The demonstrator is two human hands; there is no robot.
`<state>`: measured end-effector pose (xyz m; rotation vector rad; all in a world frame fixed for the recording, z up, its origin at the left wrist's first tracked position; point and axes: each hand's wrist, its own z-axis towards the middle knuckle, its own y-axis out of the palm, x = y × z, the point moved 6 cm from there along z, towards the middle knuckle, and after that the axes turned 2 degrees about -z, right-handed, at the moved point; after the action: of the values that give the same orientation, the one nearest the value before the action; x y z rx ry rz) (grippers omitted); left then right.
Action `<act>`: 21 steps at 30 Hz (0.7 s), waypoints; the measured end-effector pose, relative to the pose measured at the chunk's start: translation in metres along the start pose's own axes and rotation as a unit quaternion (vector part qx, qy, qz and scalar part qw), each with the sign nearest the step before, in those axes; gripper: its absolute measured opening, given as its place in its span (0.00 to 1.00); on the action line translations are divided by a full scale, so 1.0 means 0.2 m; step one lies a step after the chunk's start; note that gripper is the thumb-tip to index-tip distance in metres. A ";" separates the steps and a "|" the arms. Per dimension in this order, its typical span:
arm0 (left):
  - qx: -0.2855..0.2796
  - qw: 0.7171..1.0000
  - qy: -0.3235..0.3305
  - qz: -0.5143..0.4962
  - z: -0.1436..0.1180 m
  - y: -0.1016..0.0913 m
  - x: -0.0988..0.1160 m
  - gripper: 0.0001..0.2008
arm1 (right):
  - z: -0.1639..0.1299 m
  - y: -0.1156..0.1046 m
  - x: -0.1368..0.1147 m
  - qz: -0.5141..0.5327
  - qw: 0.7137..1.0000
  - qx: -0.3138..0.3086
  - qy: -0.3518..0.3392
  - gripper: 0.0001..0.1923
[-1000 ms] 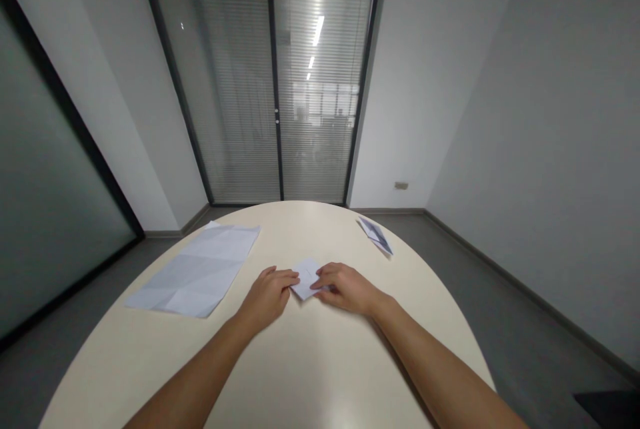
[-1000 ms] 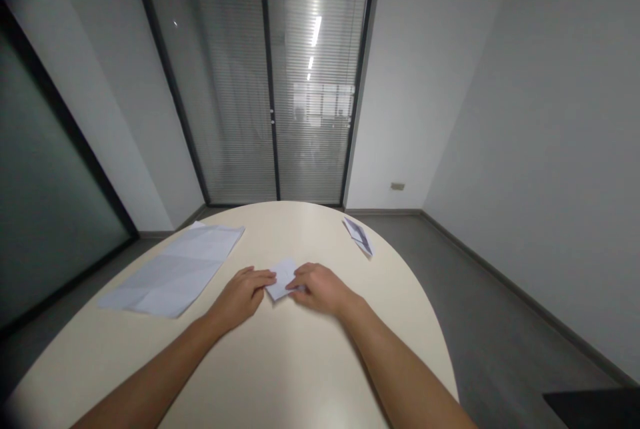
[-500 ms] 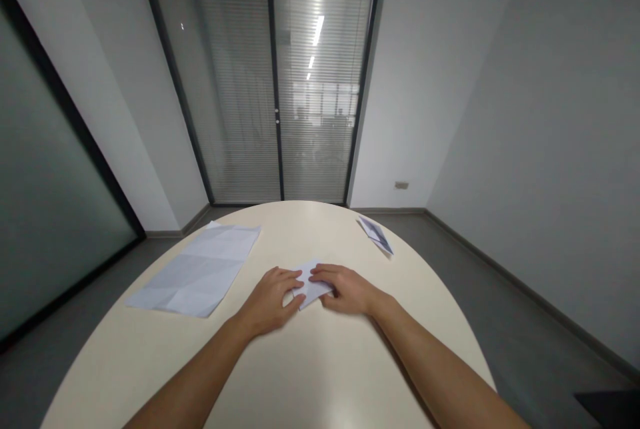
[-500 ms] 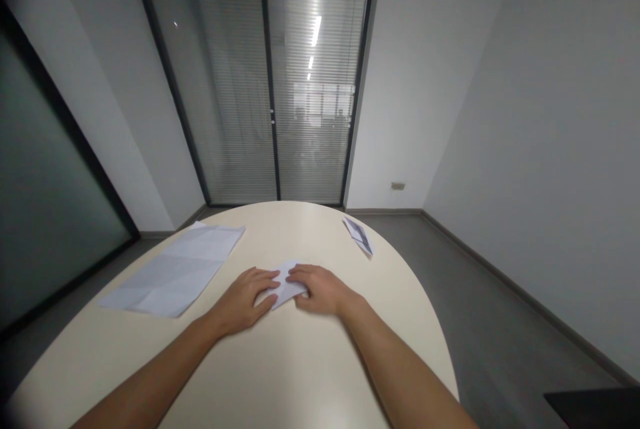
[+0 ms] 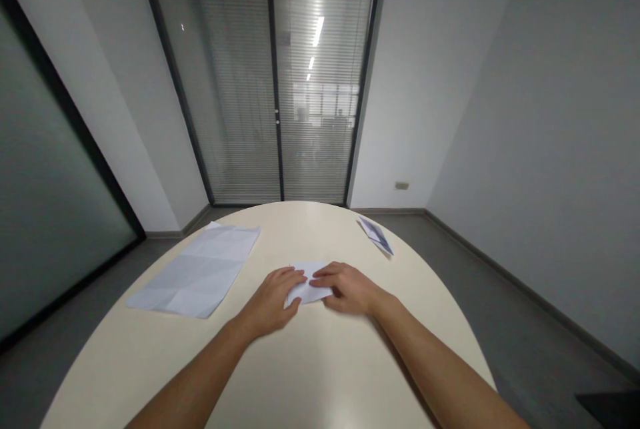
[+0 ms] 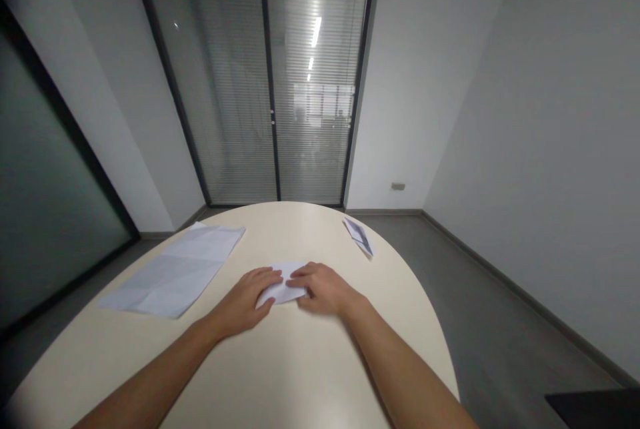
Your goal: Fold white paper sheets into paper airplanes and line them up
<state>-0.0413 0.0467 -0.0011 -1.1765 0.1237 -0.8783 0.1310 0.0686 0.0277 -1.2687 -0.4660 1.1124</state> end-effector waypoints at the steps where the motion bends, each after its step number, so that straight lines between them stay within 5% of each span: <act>1: 0.001 1.000 0.005 0.000 0.00 0.00 0.00 0.20 | 0.00 0.00 0.00 -0.007 1.000 -0.001 -0.002 0.25; 9: 0.009 1.000 0.012 0.004 0.01 -0.03 0.04 0.13 | 0.00 -0.01 0.03 -0.002 1.000 -0.010 0.023 0.13; 21: 0.003 0.999 -0.029 -0.018 0.02 -0.04 0.00 0.09 | -0.02 -0.01 0.08 0.054 0.997 0.026 0.045 0.12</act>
<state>-0.0432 0.0498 0.0069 -1.2008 0.0535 -0.8754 0.1420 0.0814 0.0234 -1.3050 -0.3022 1.1445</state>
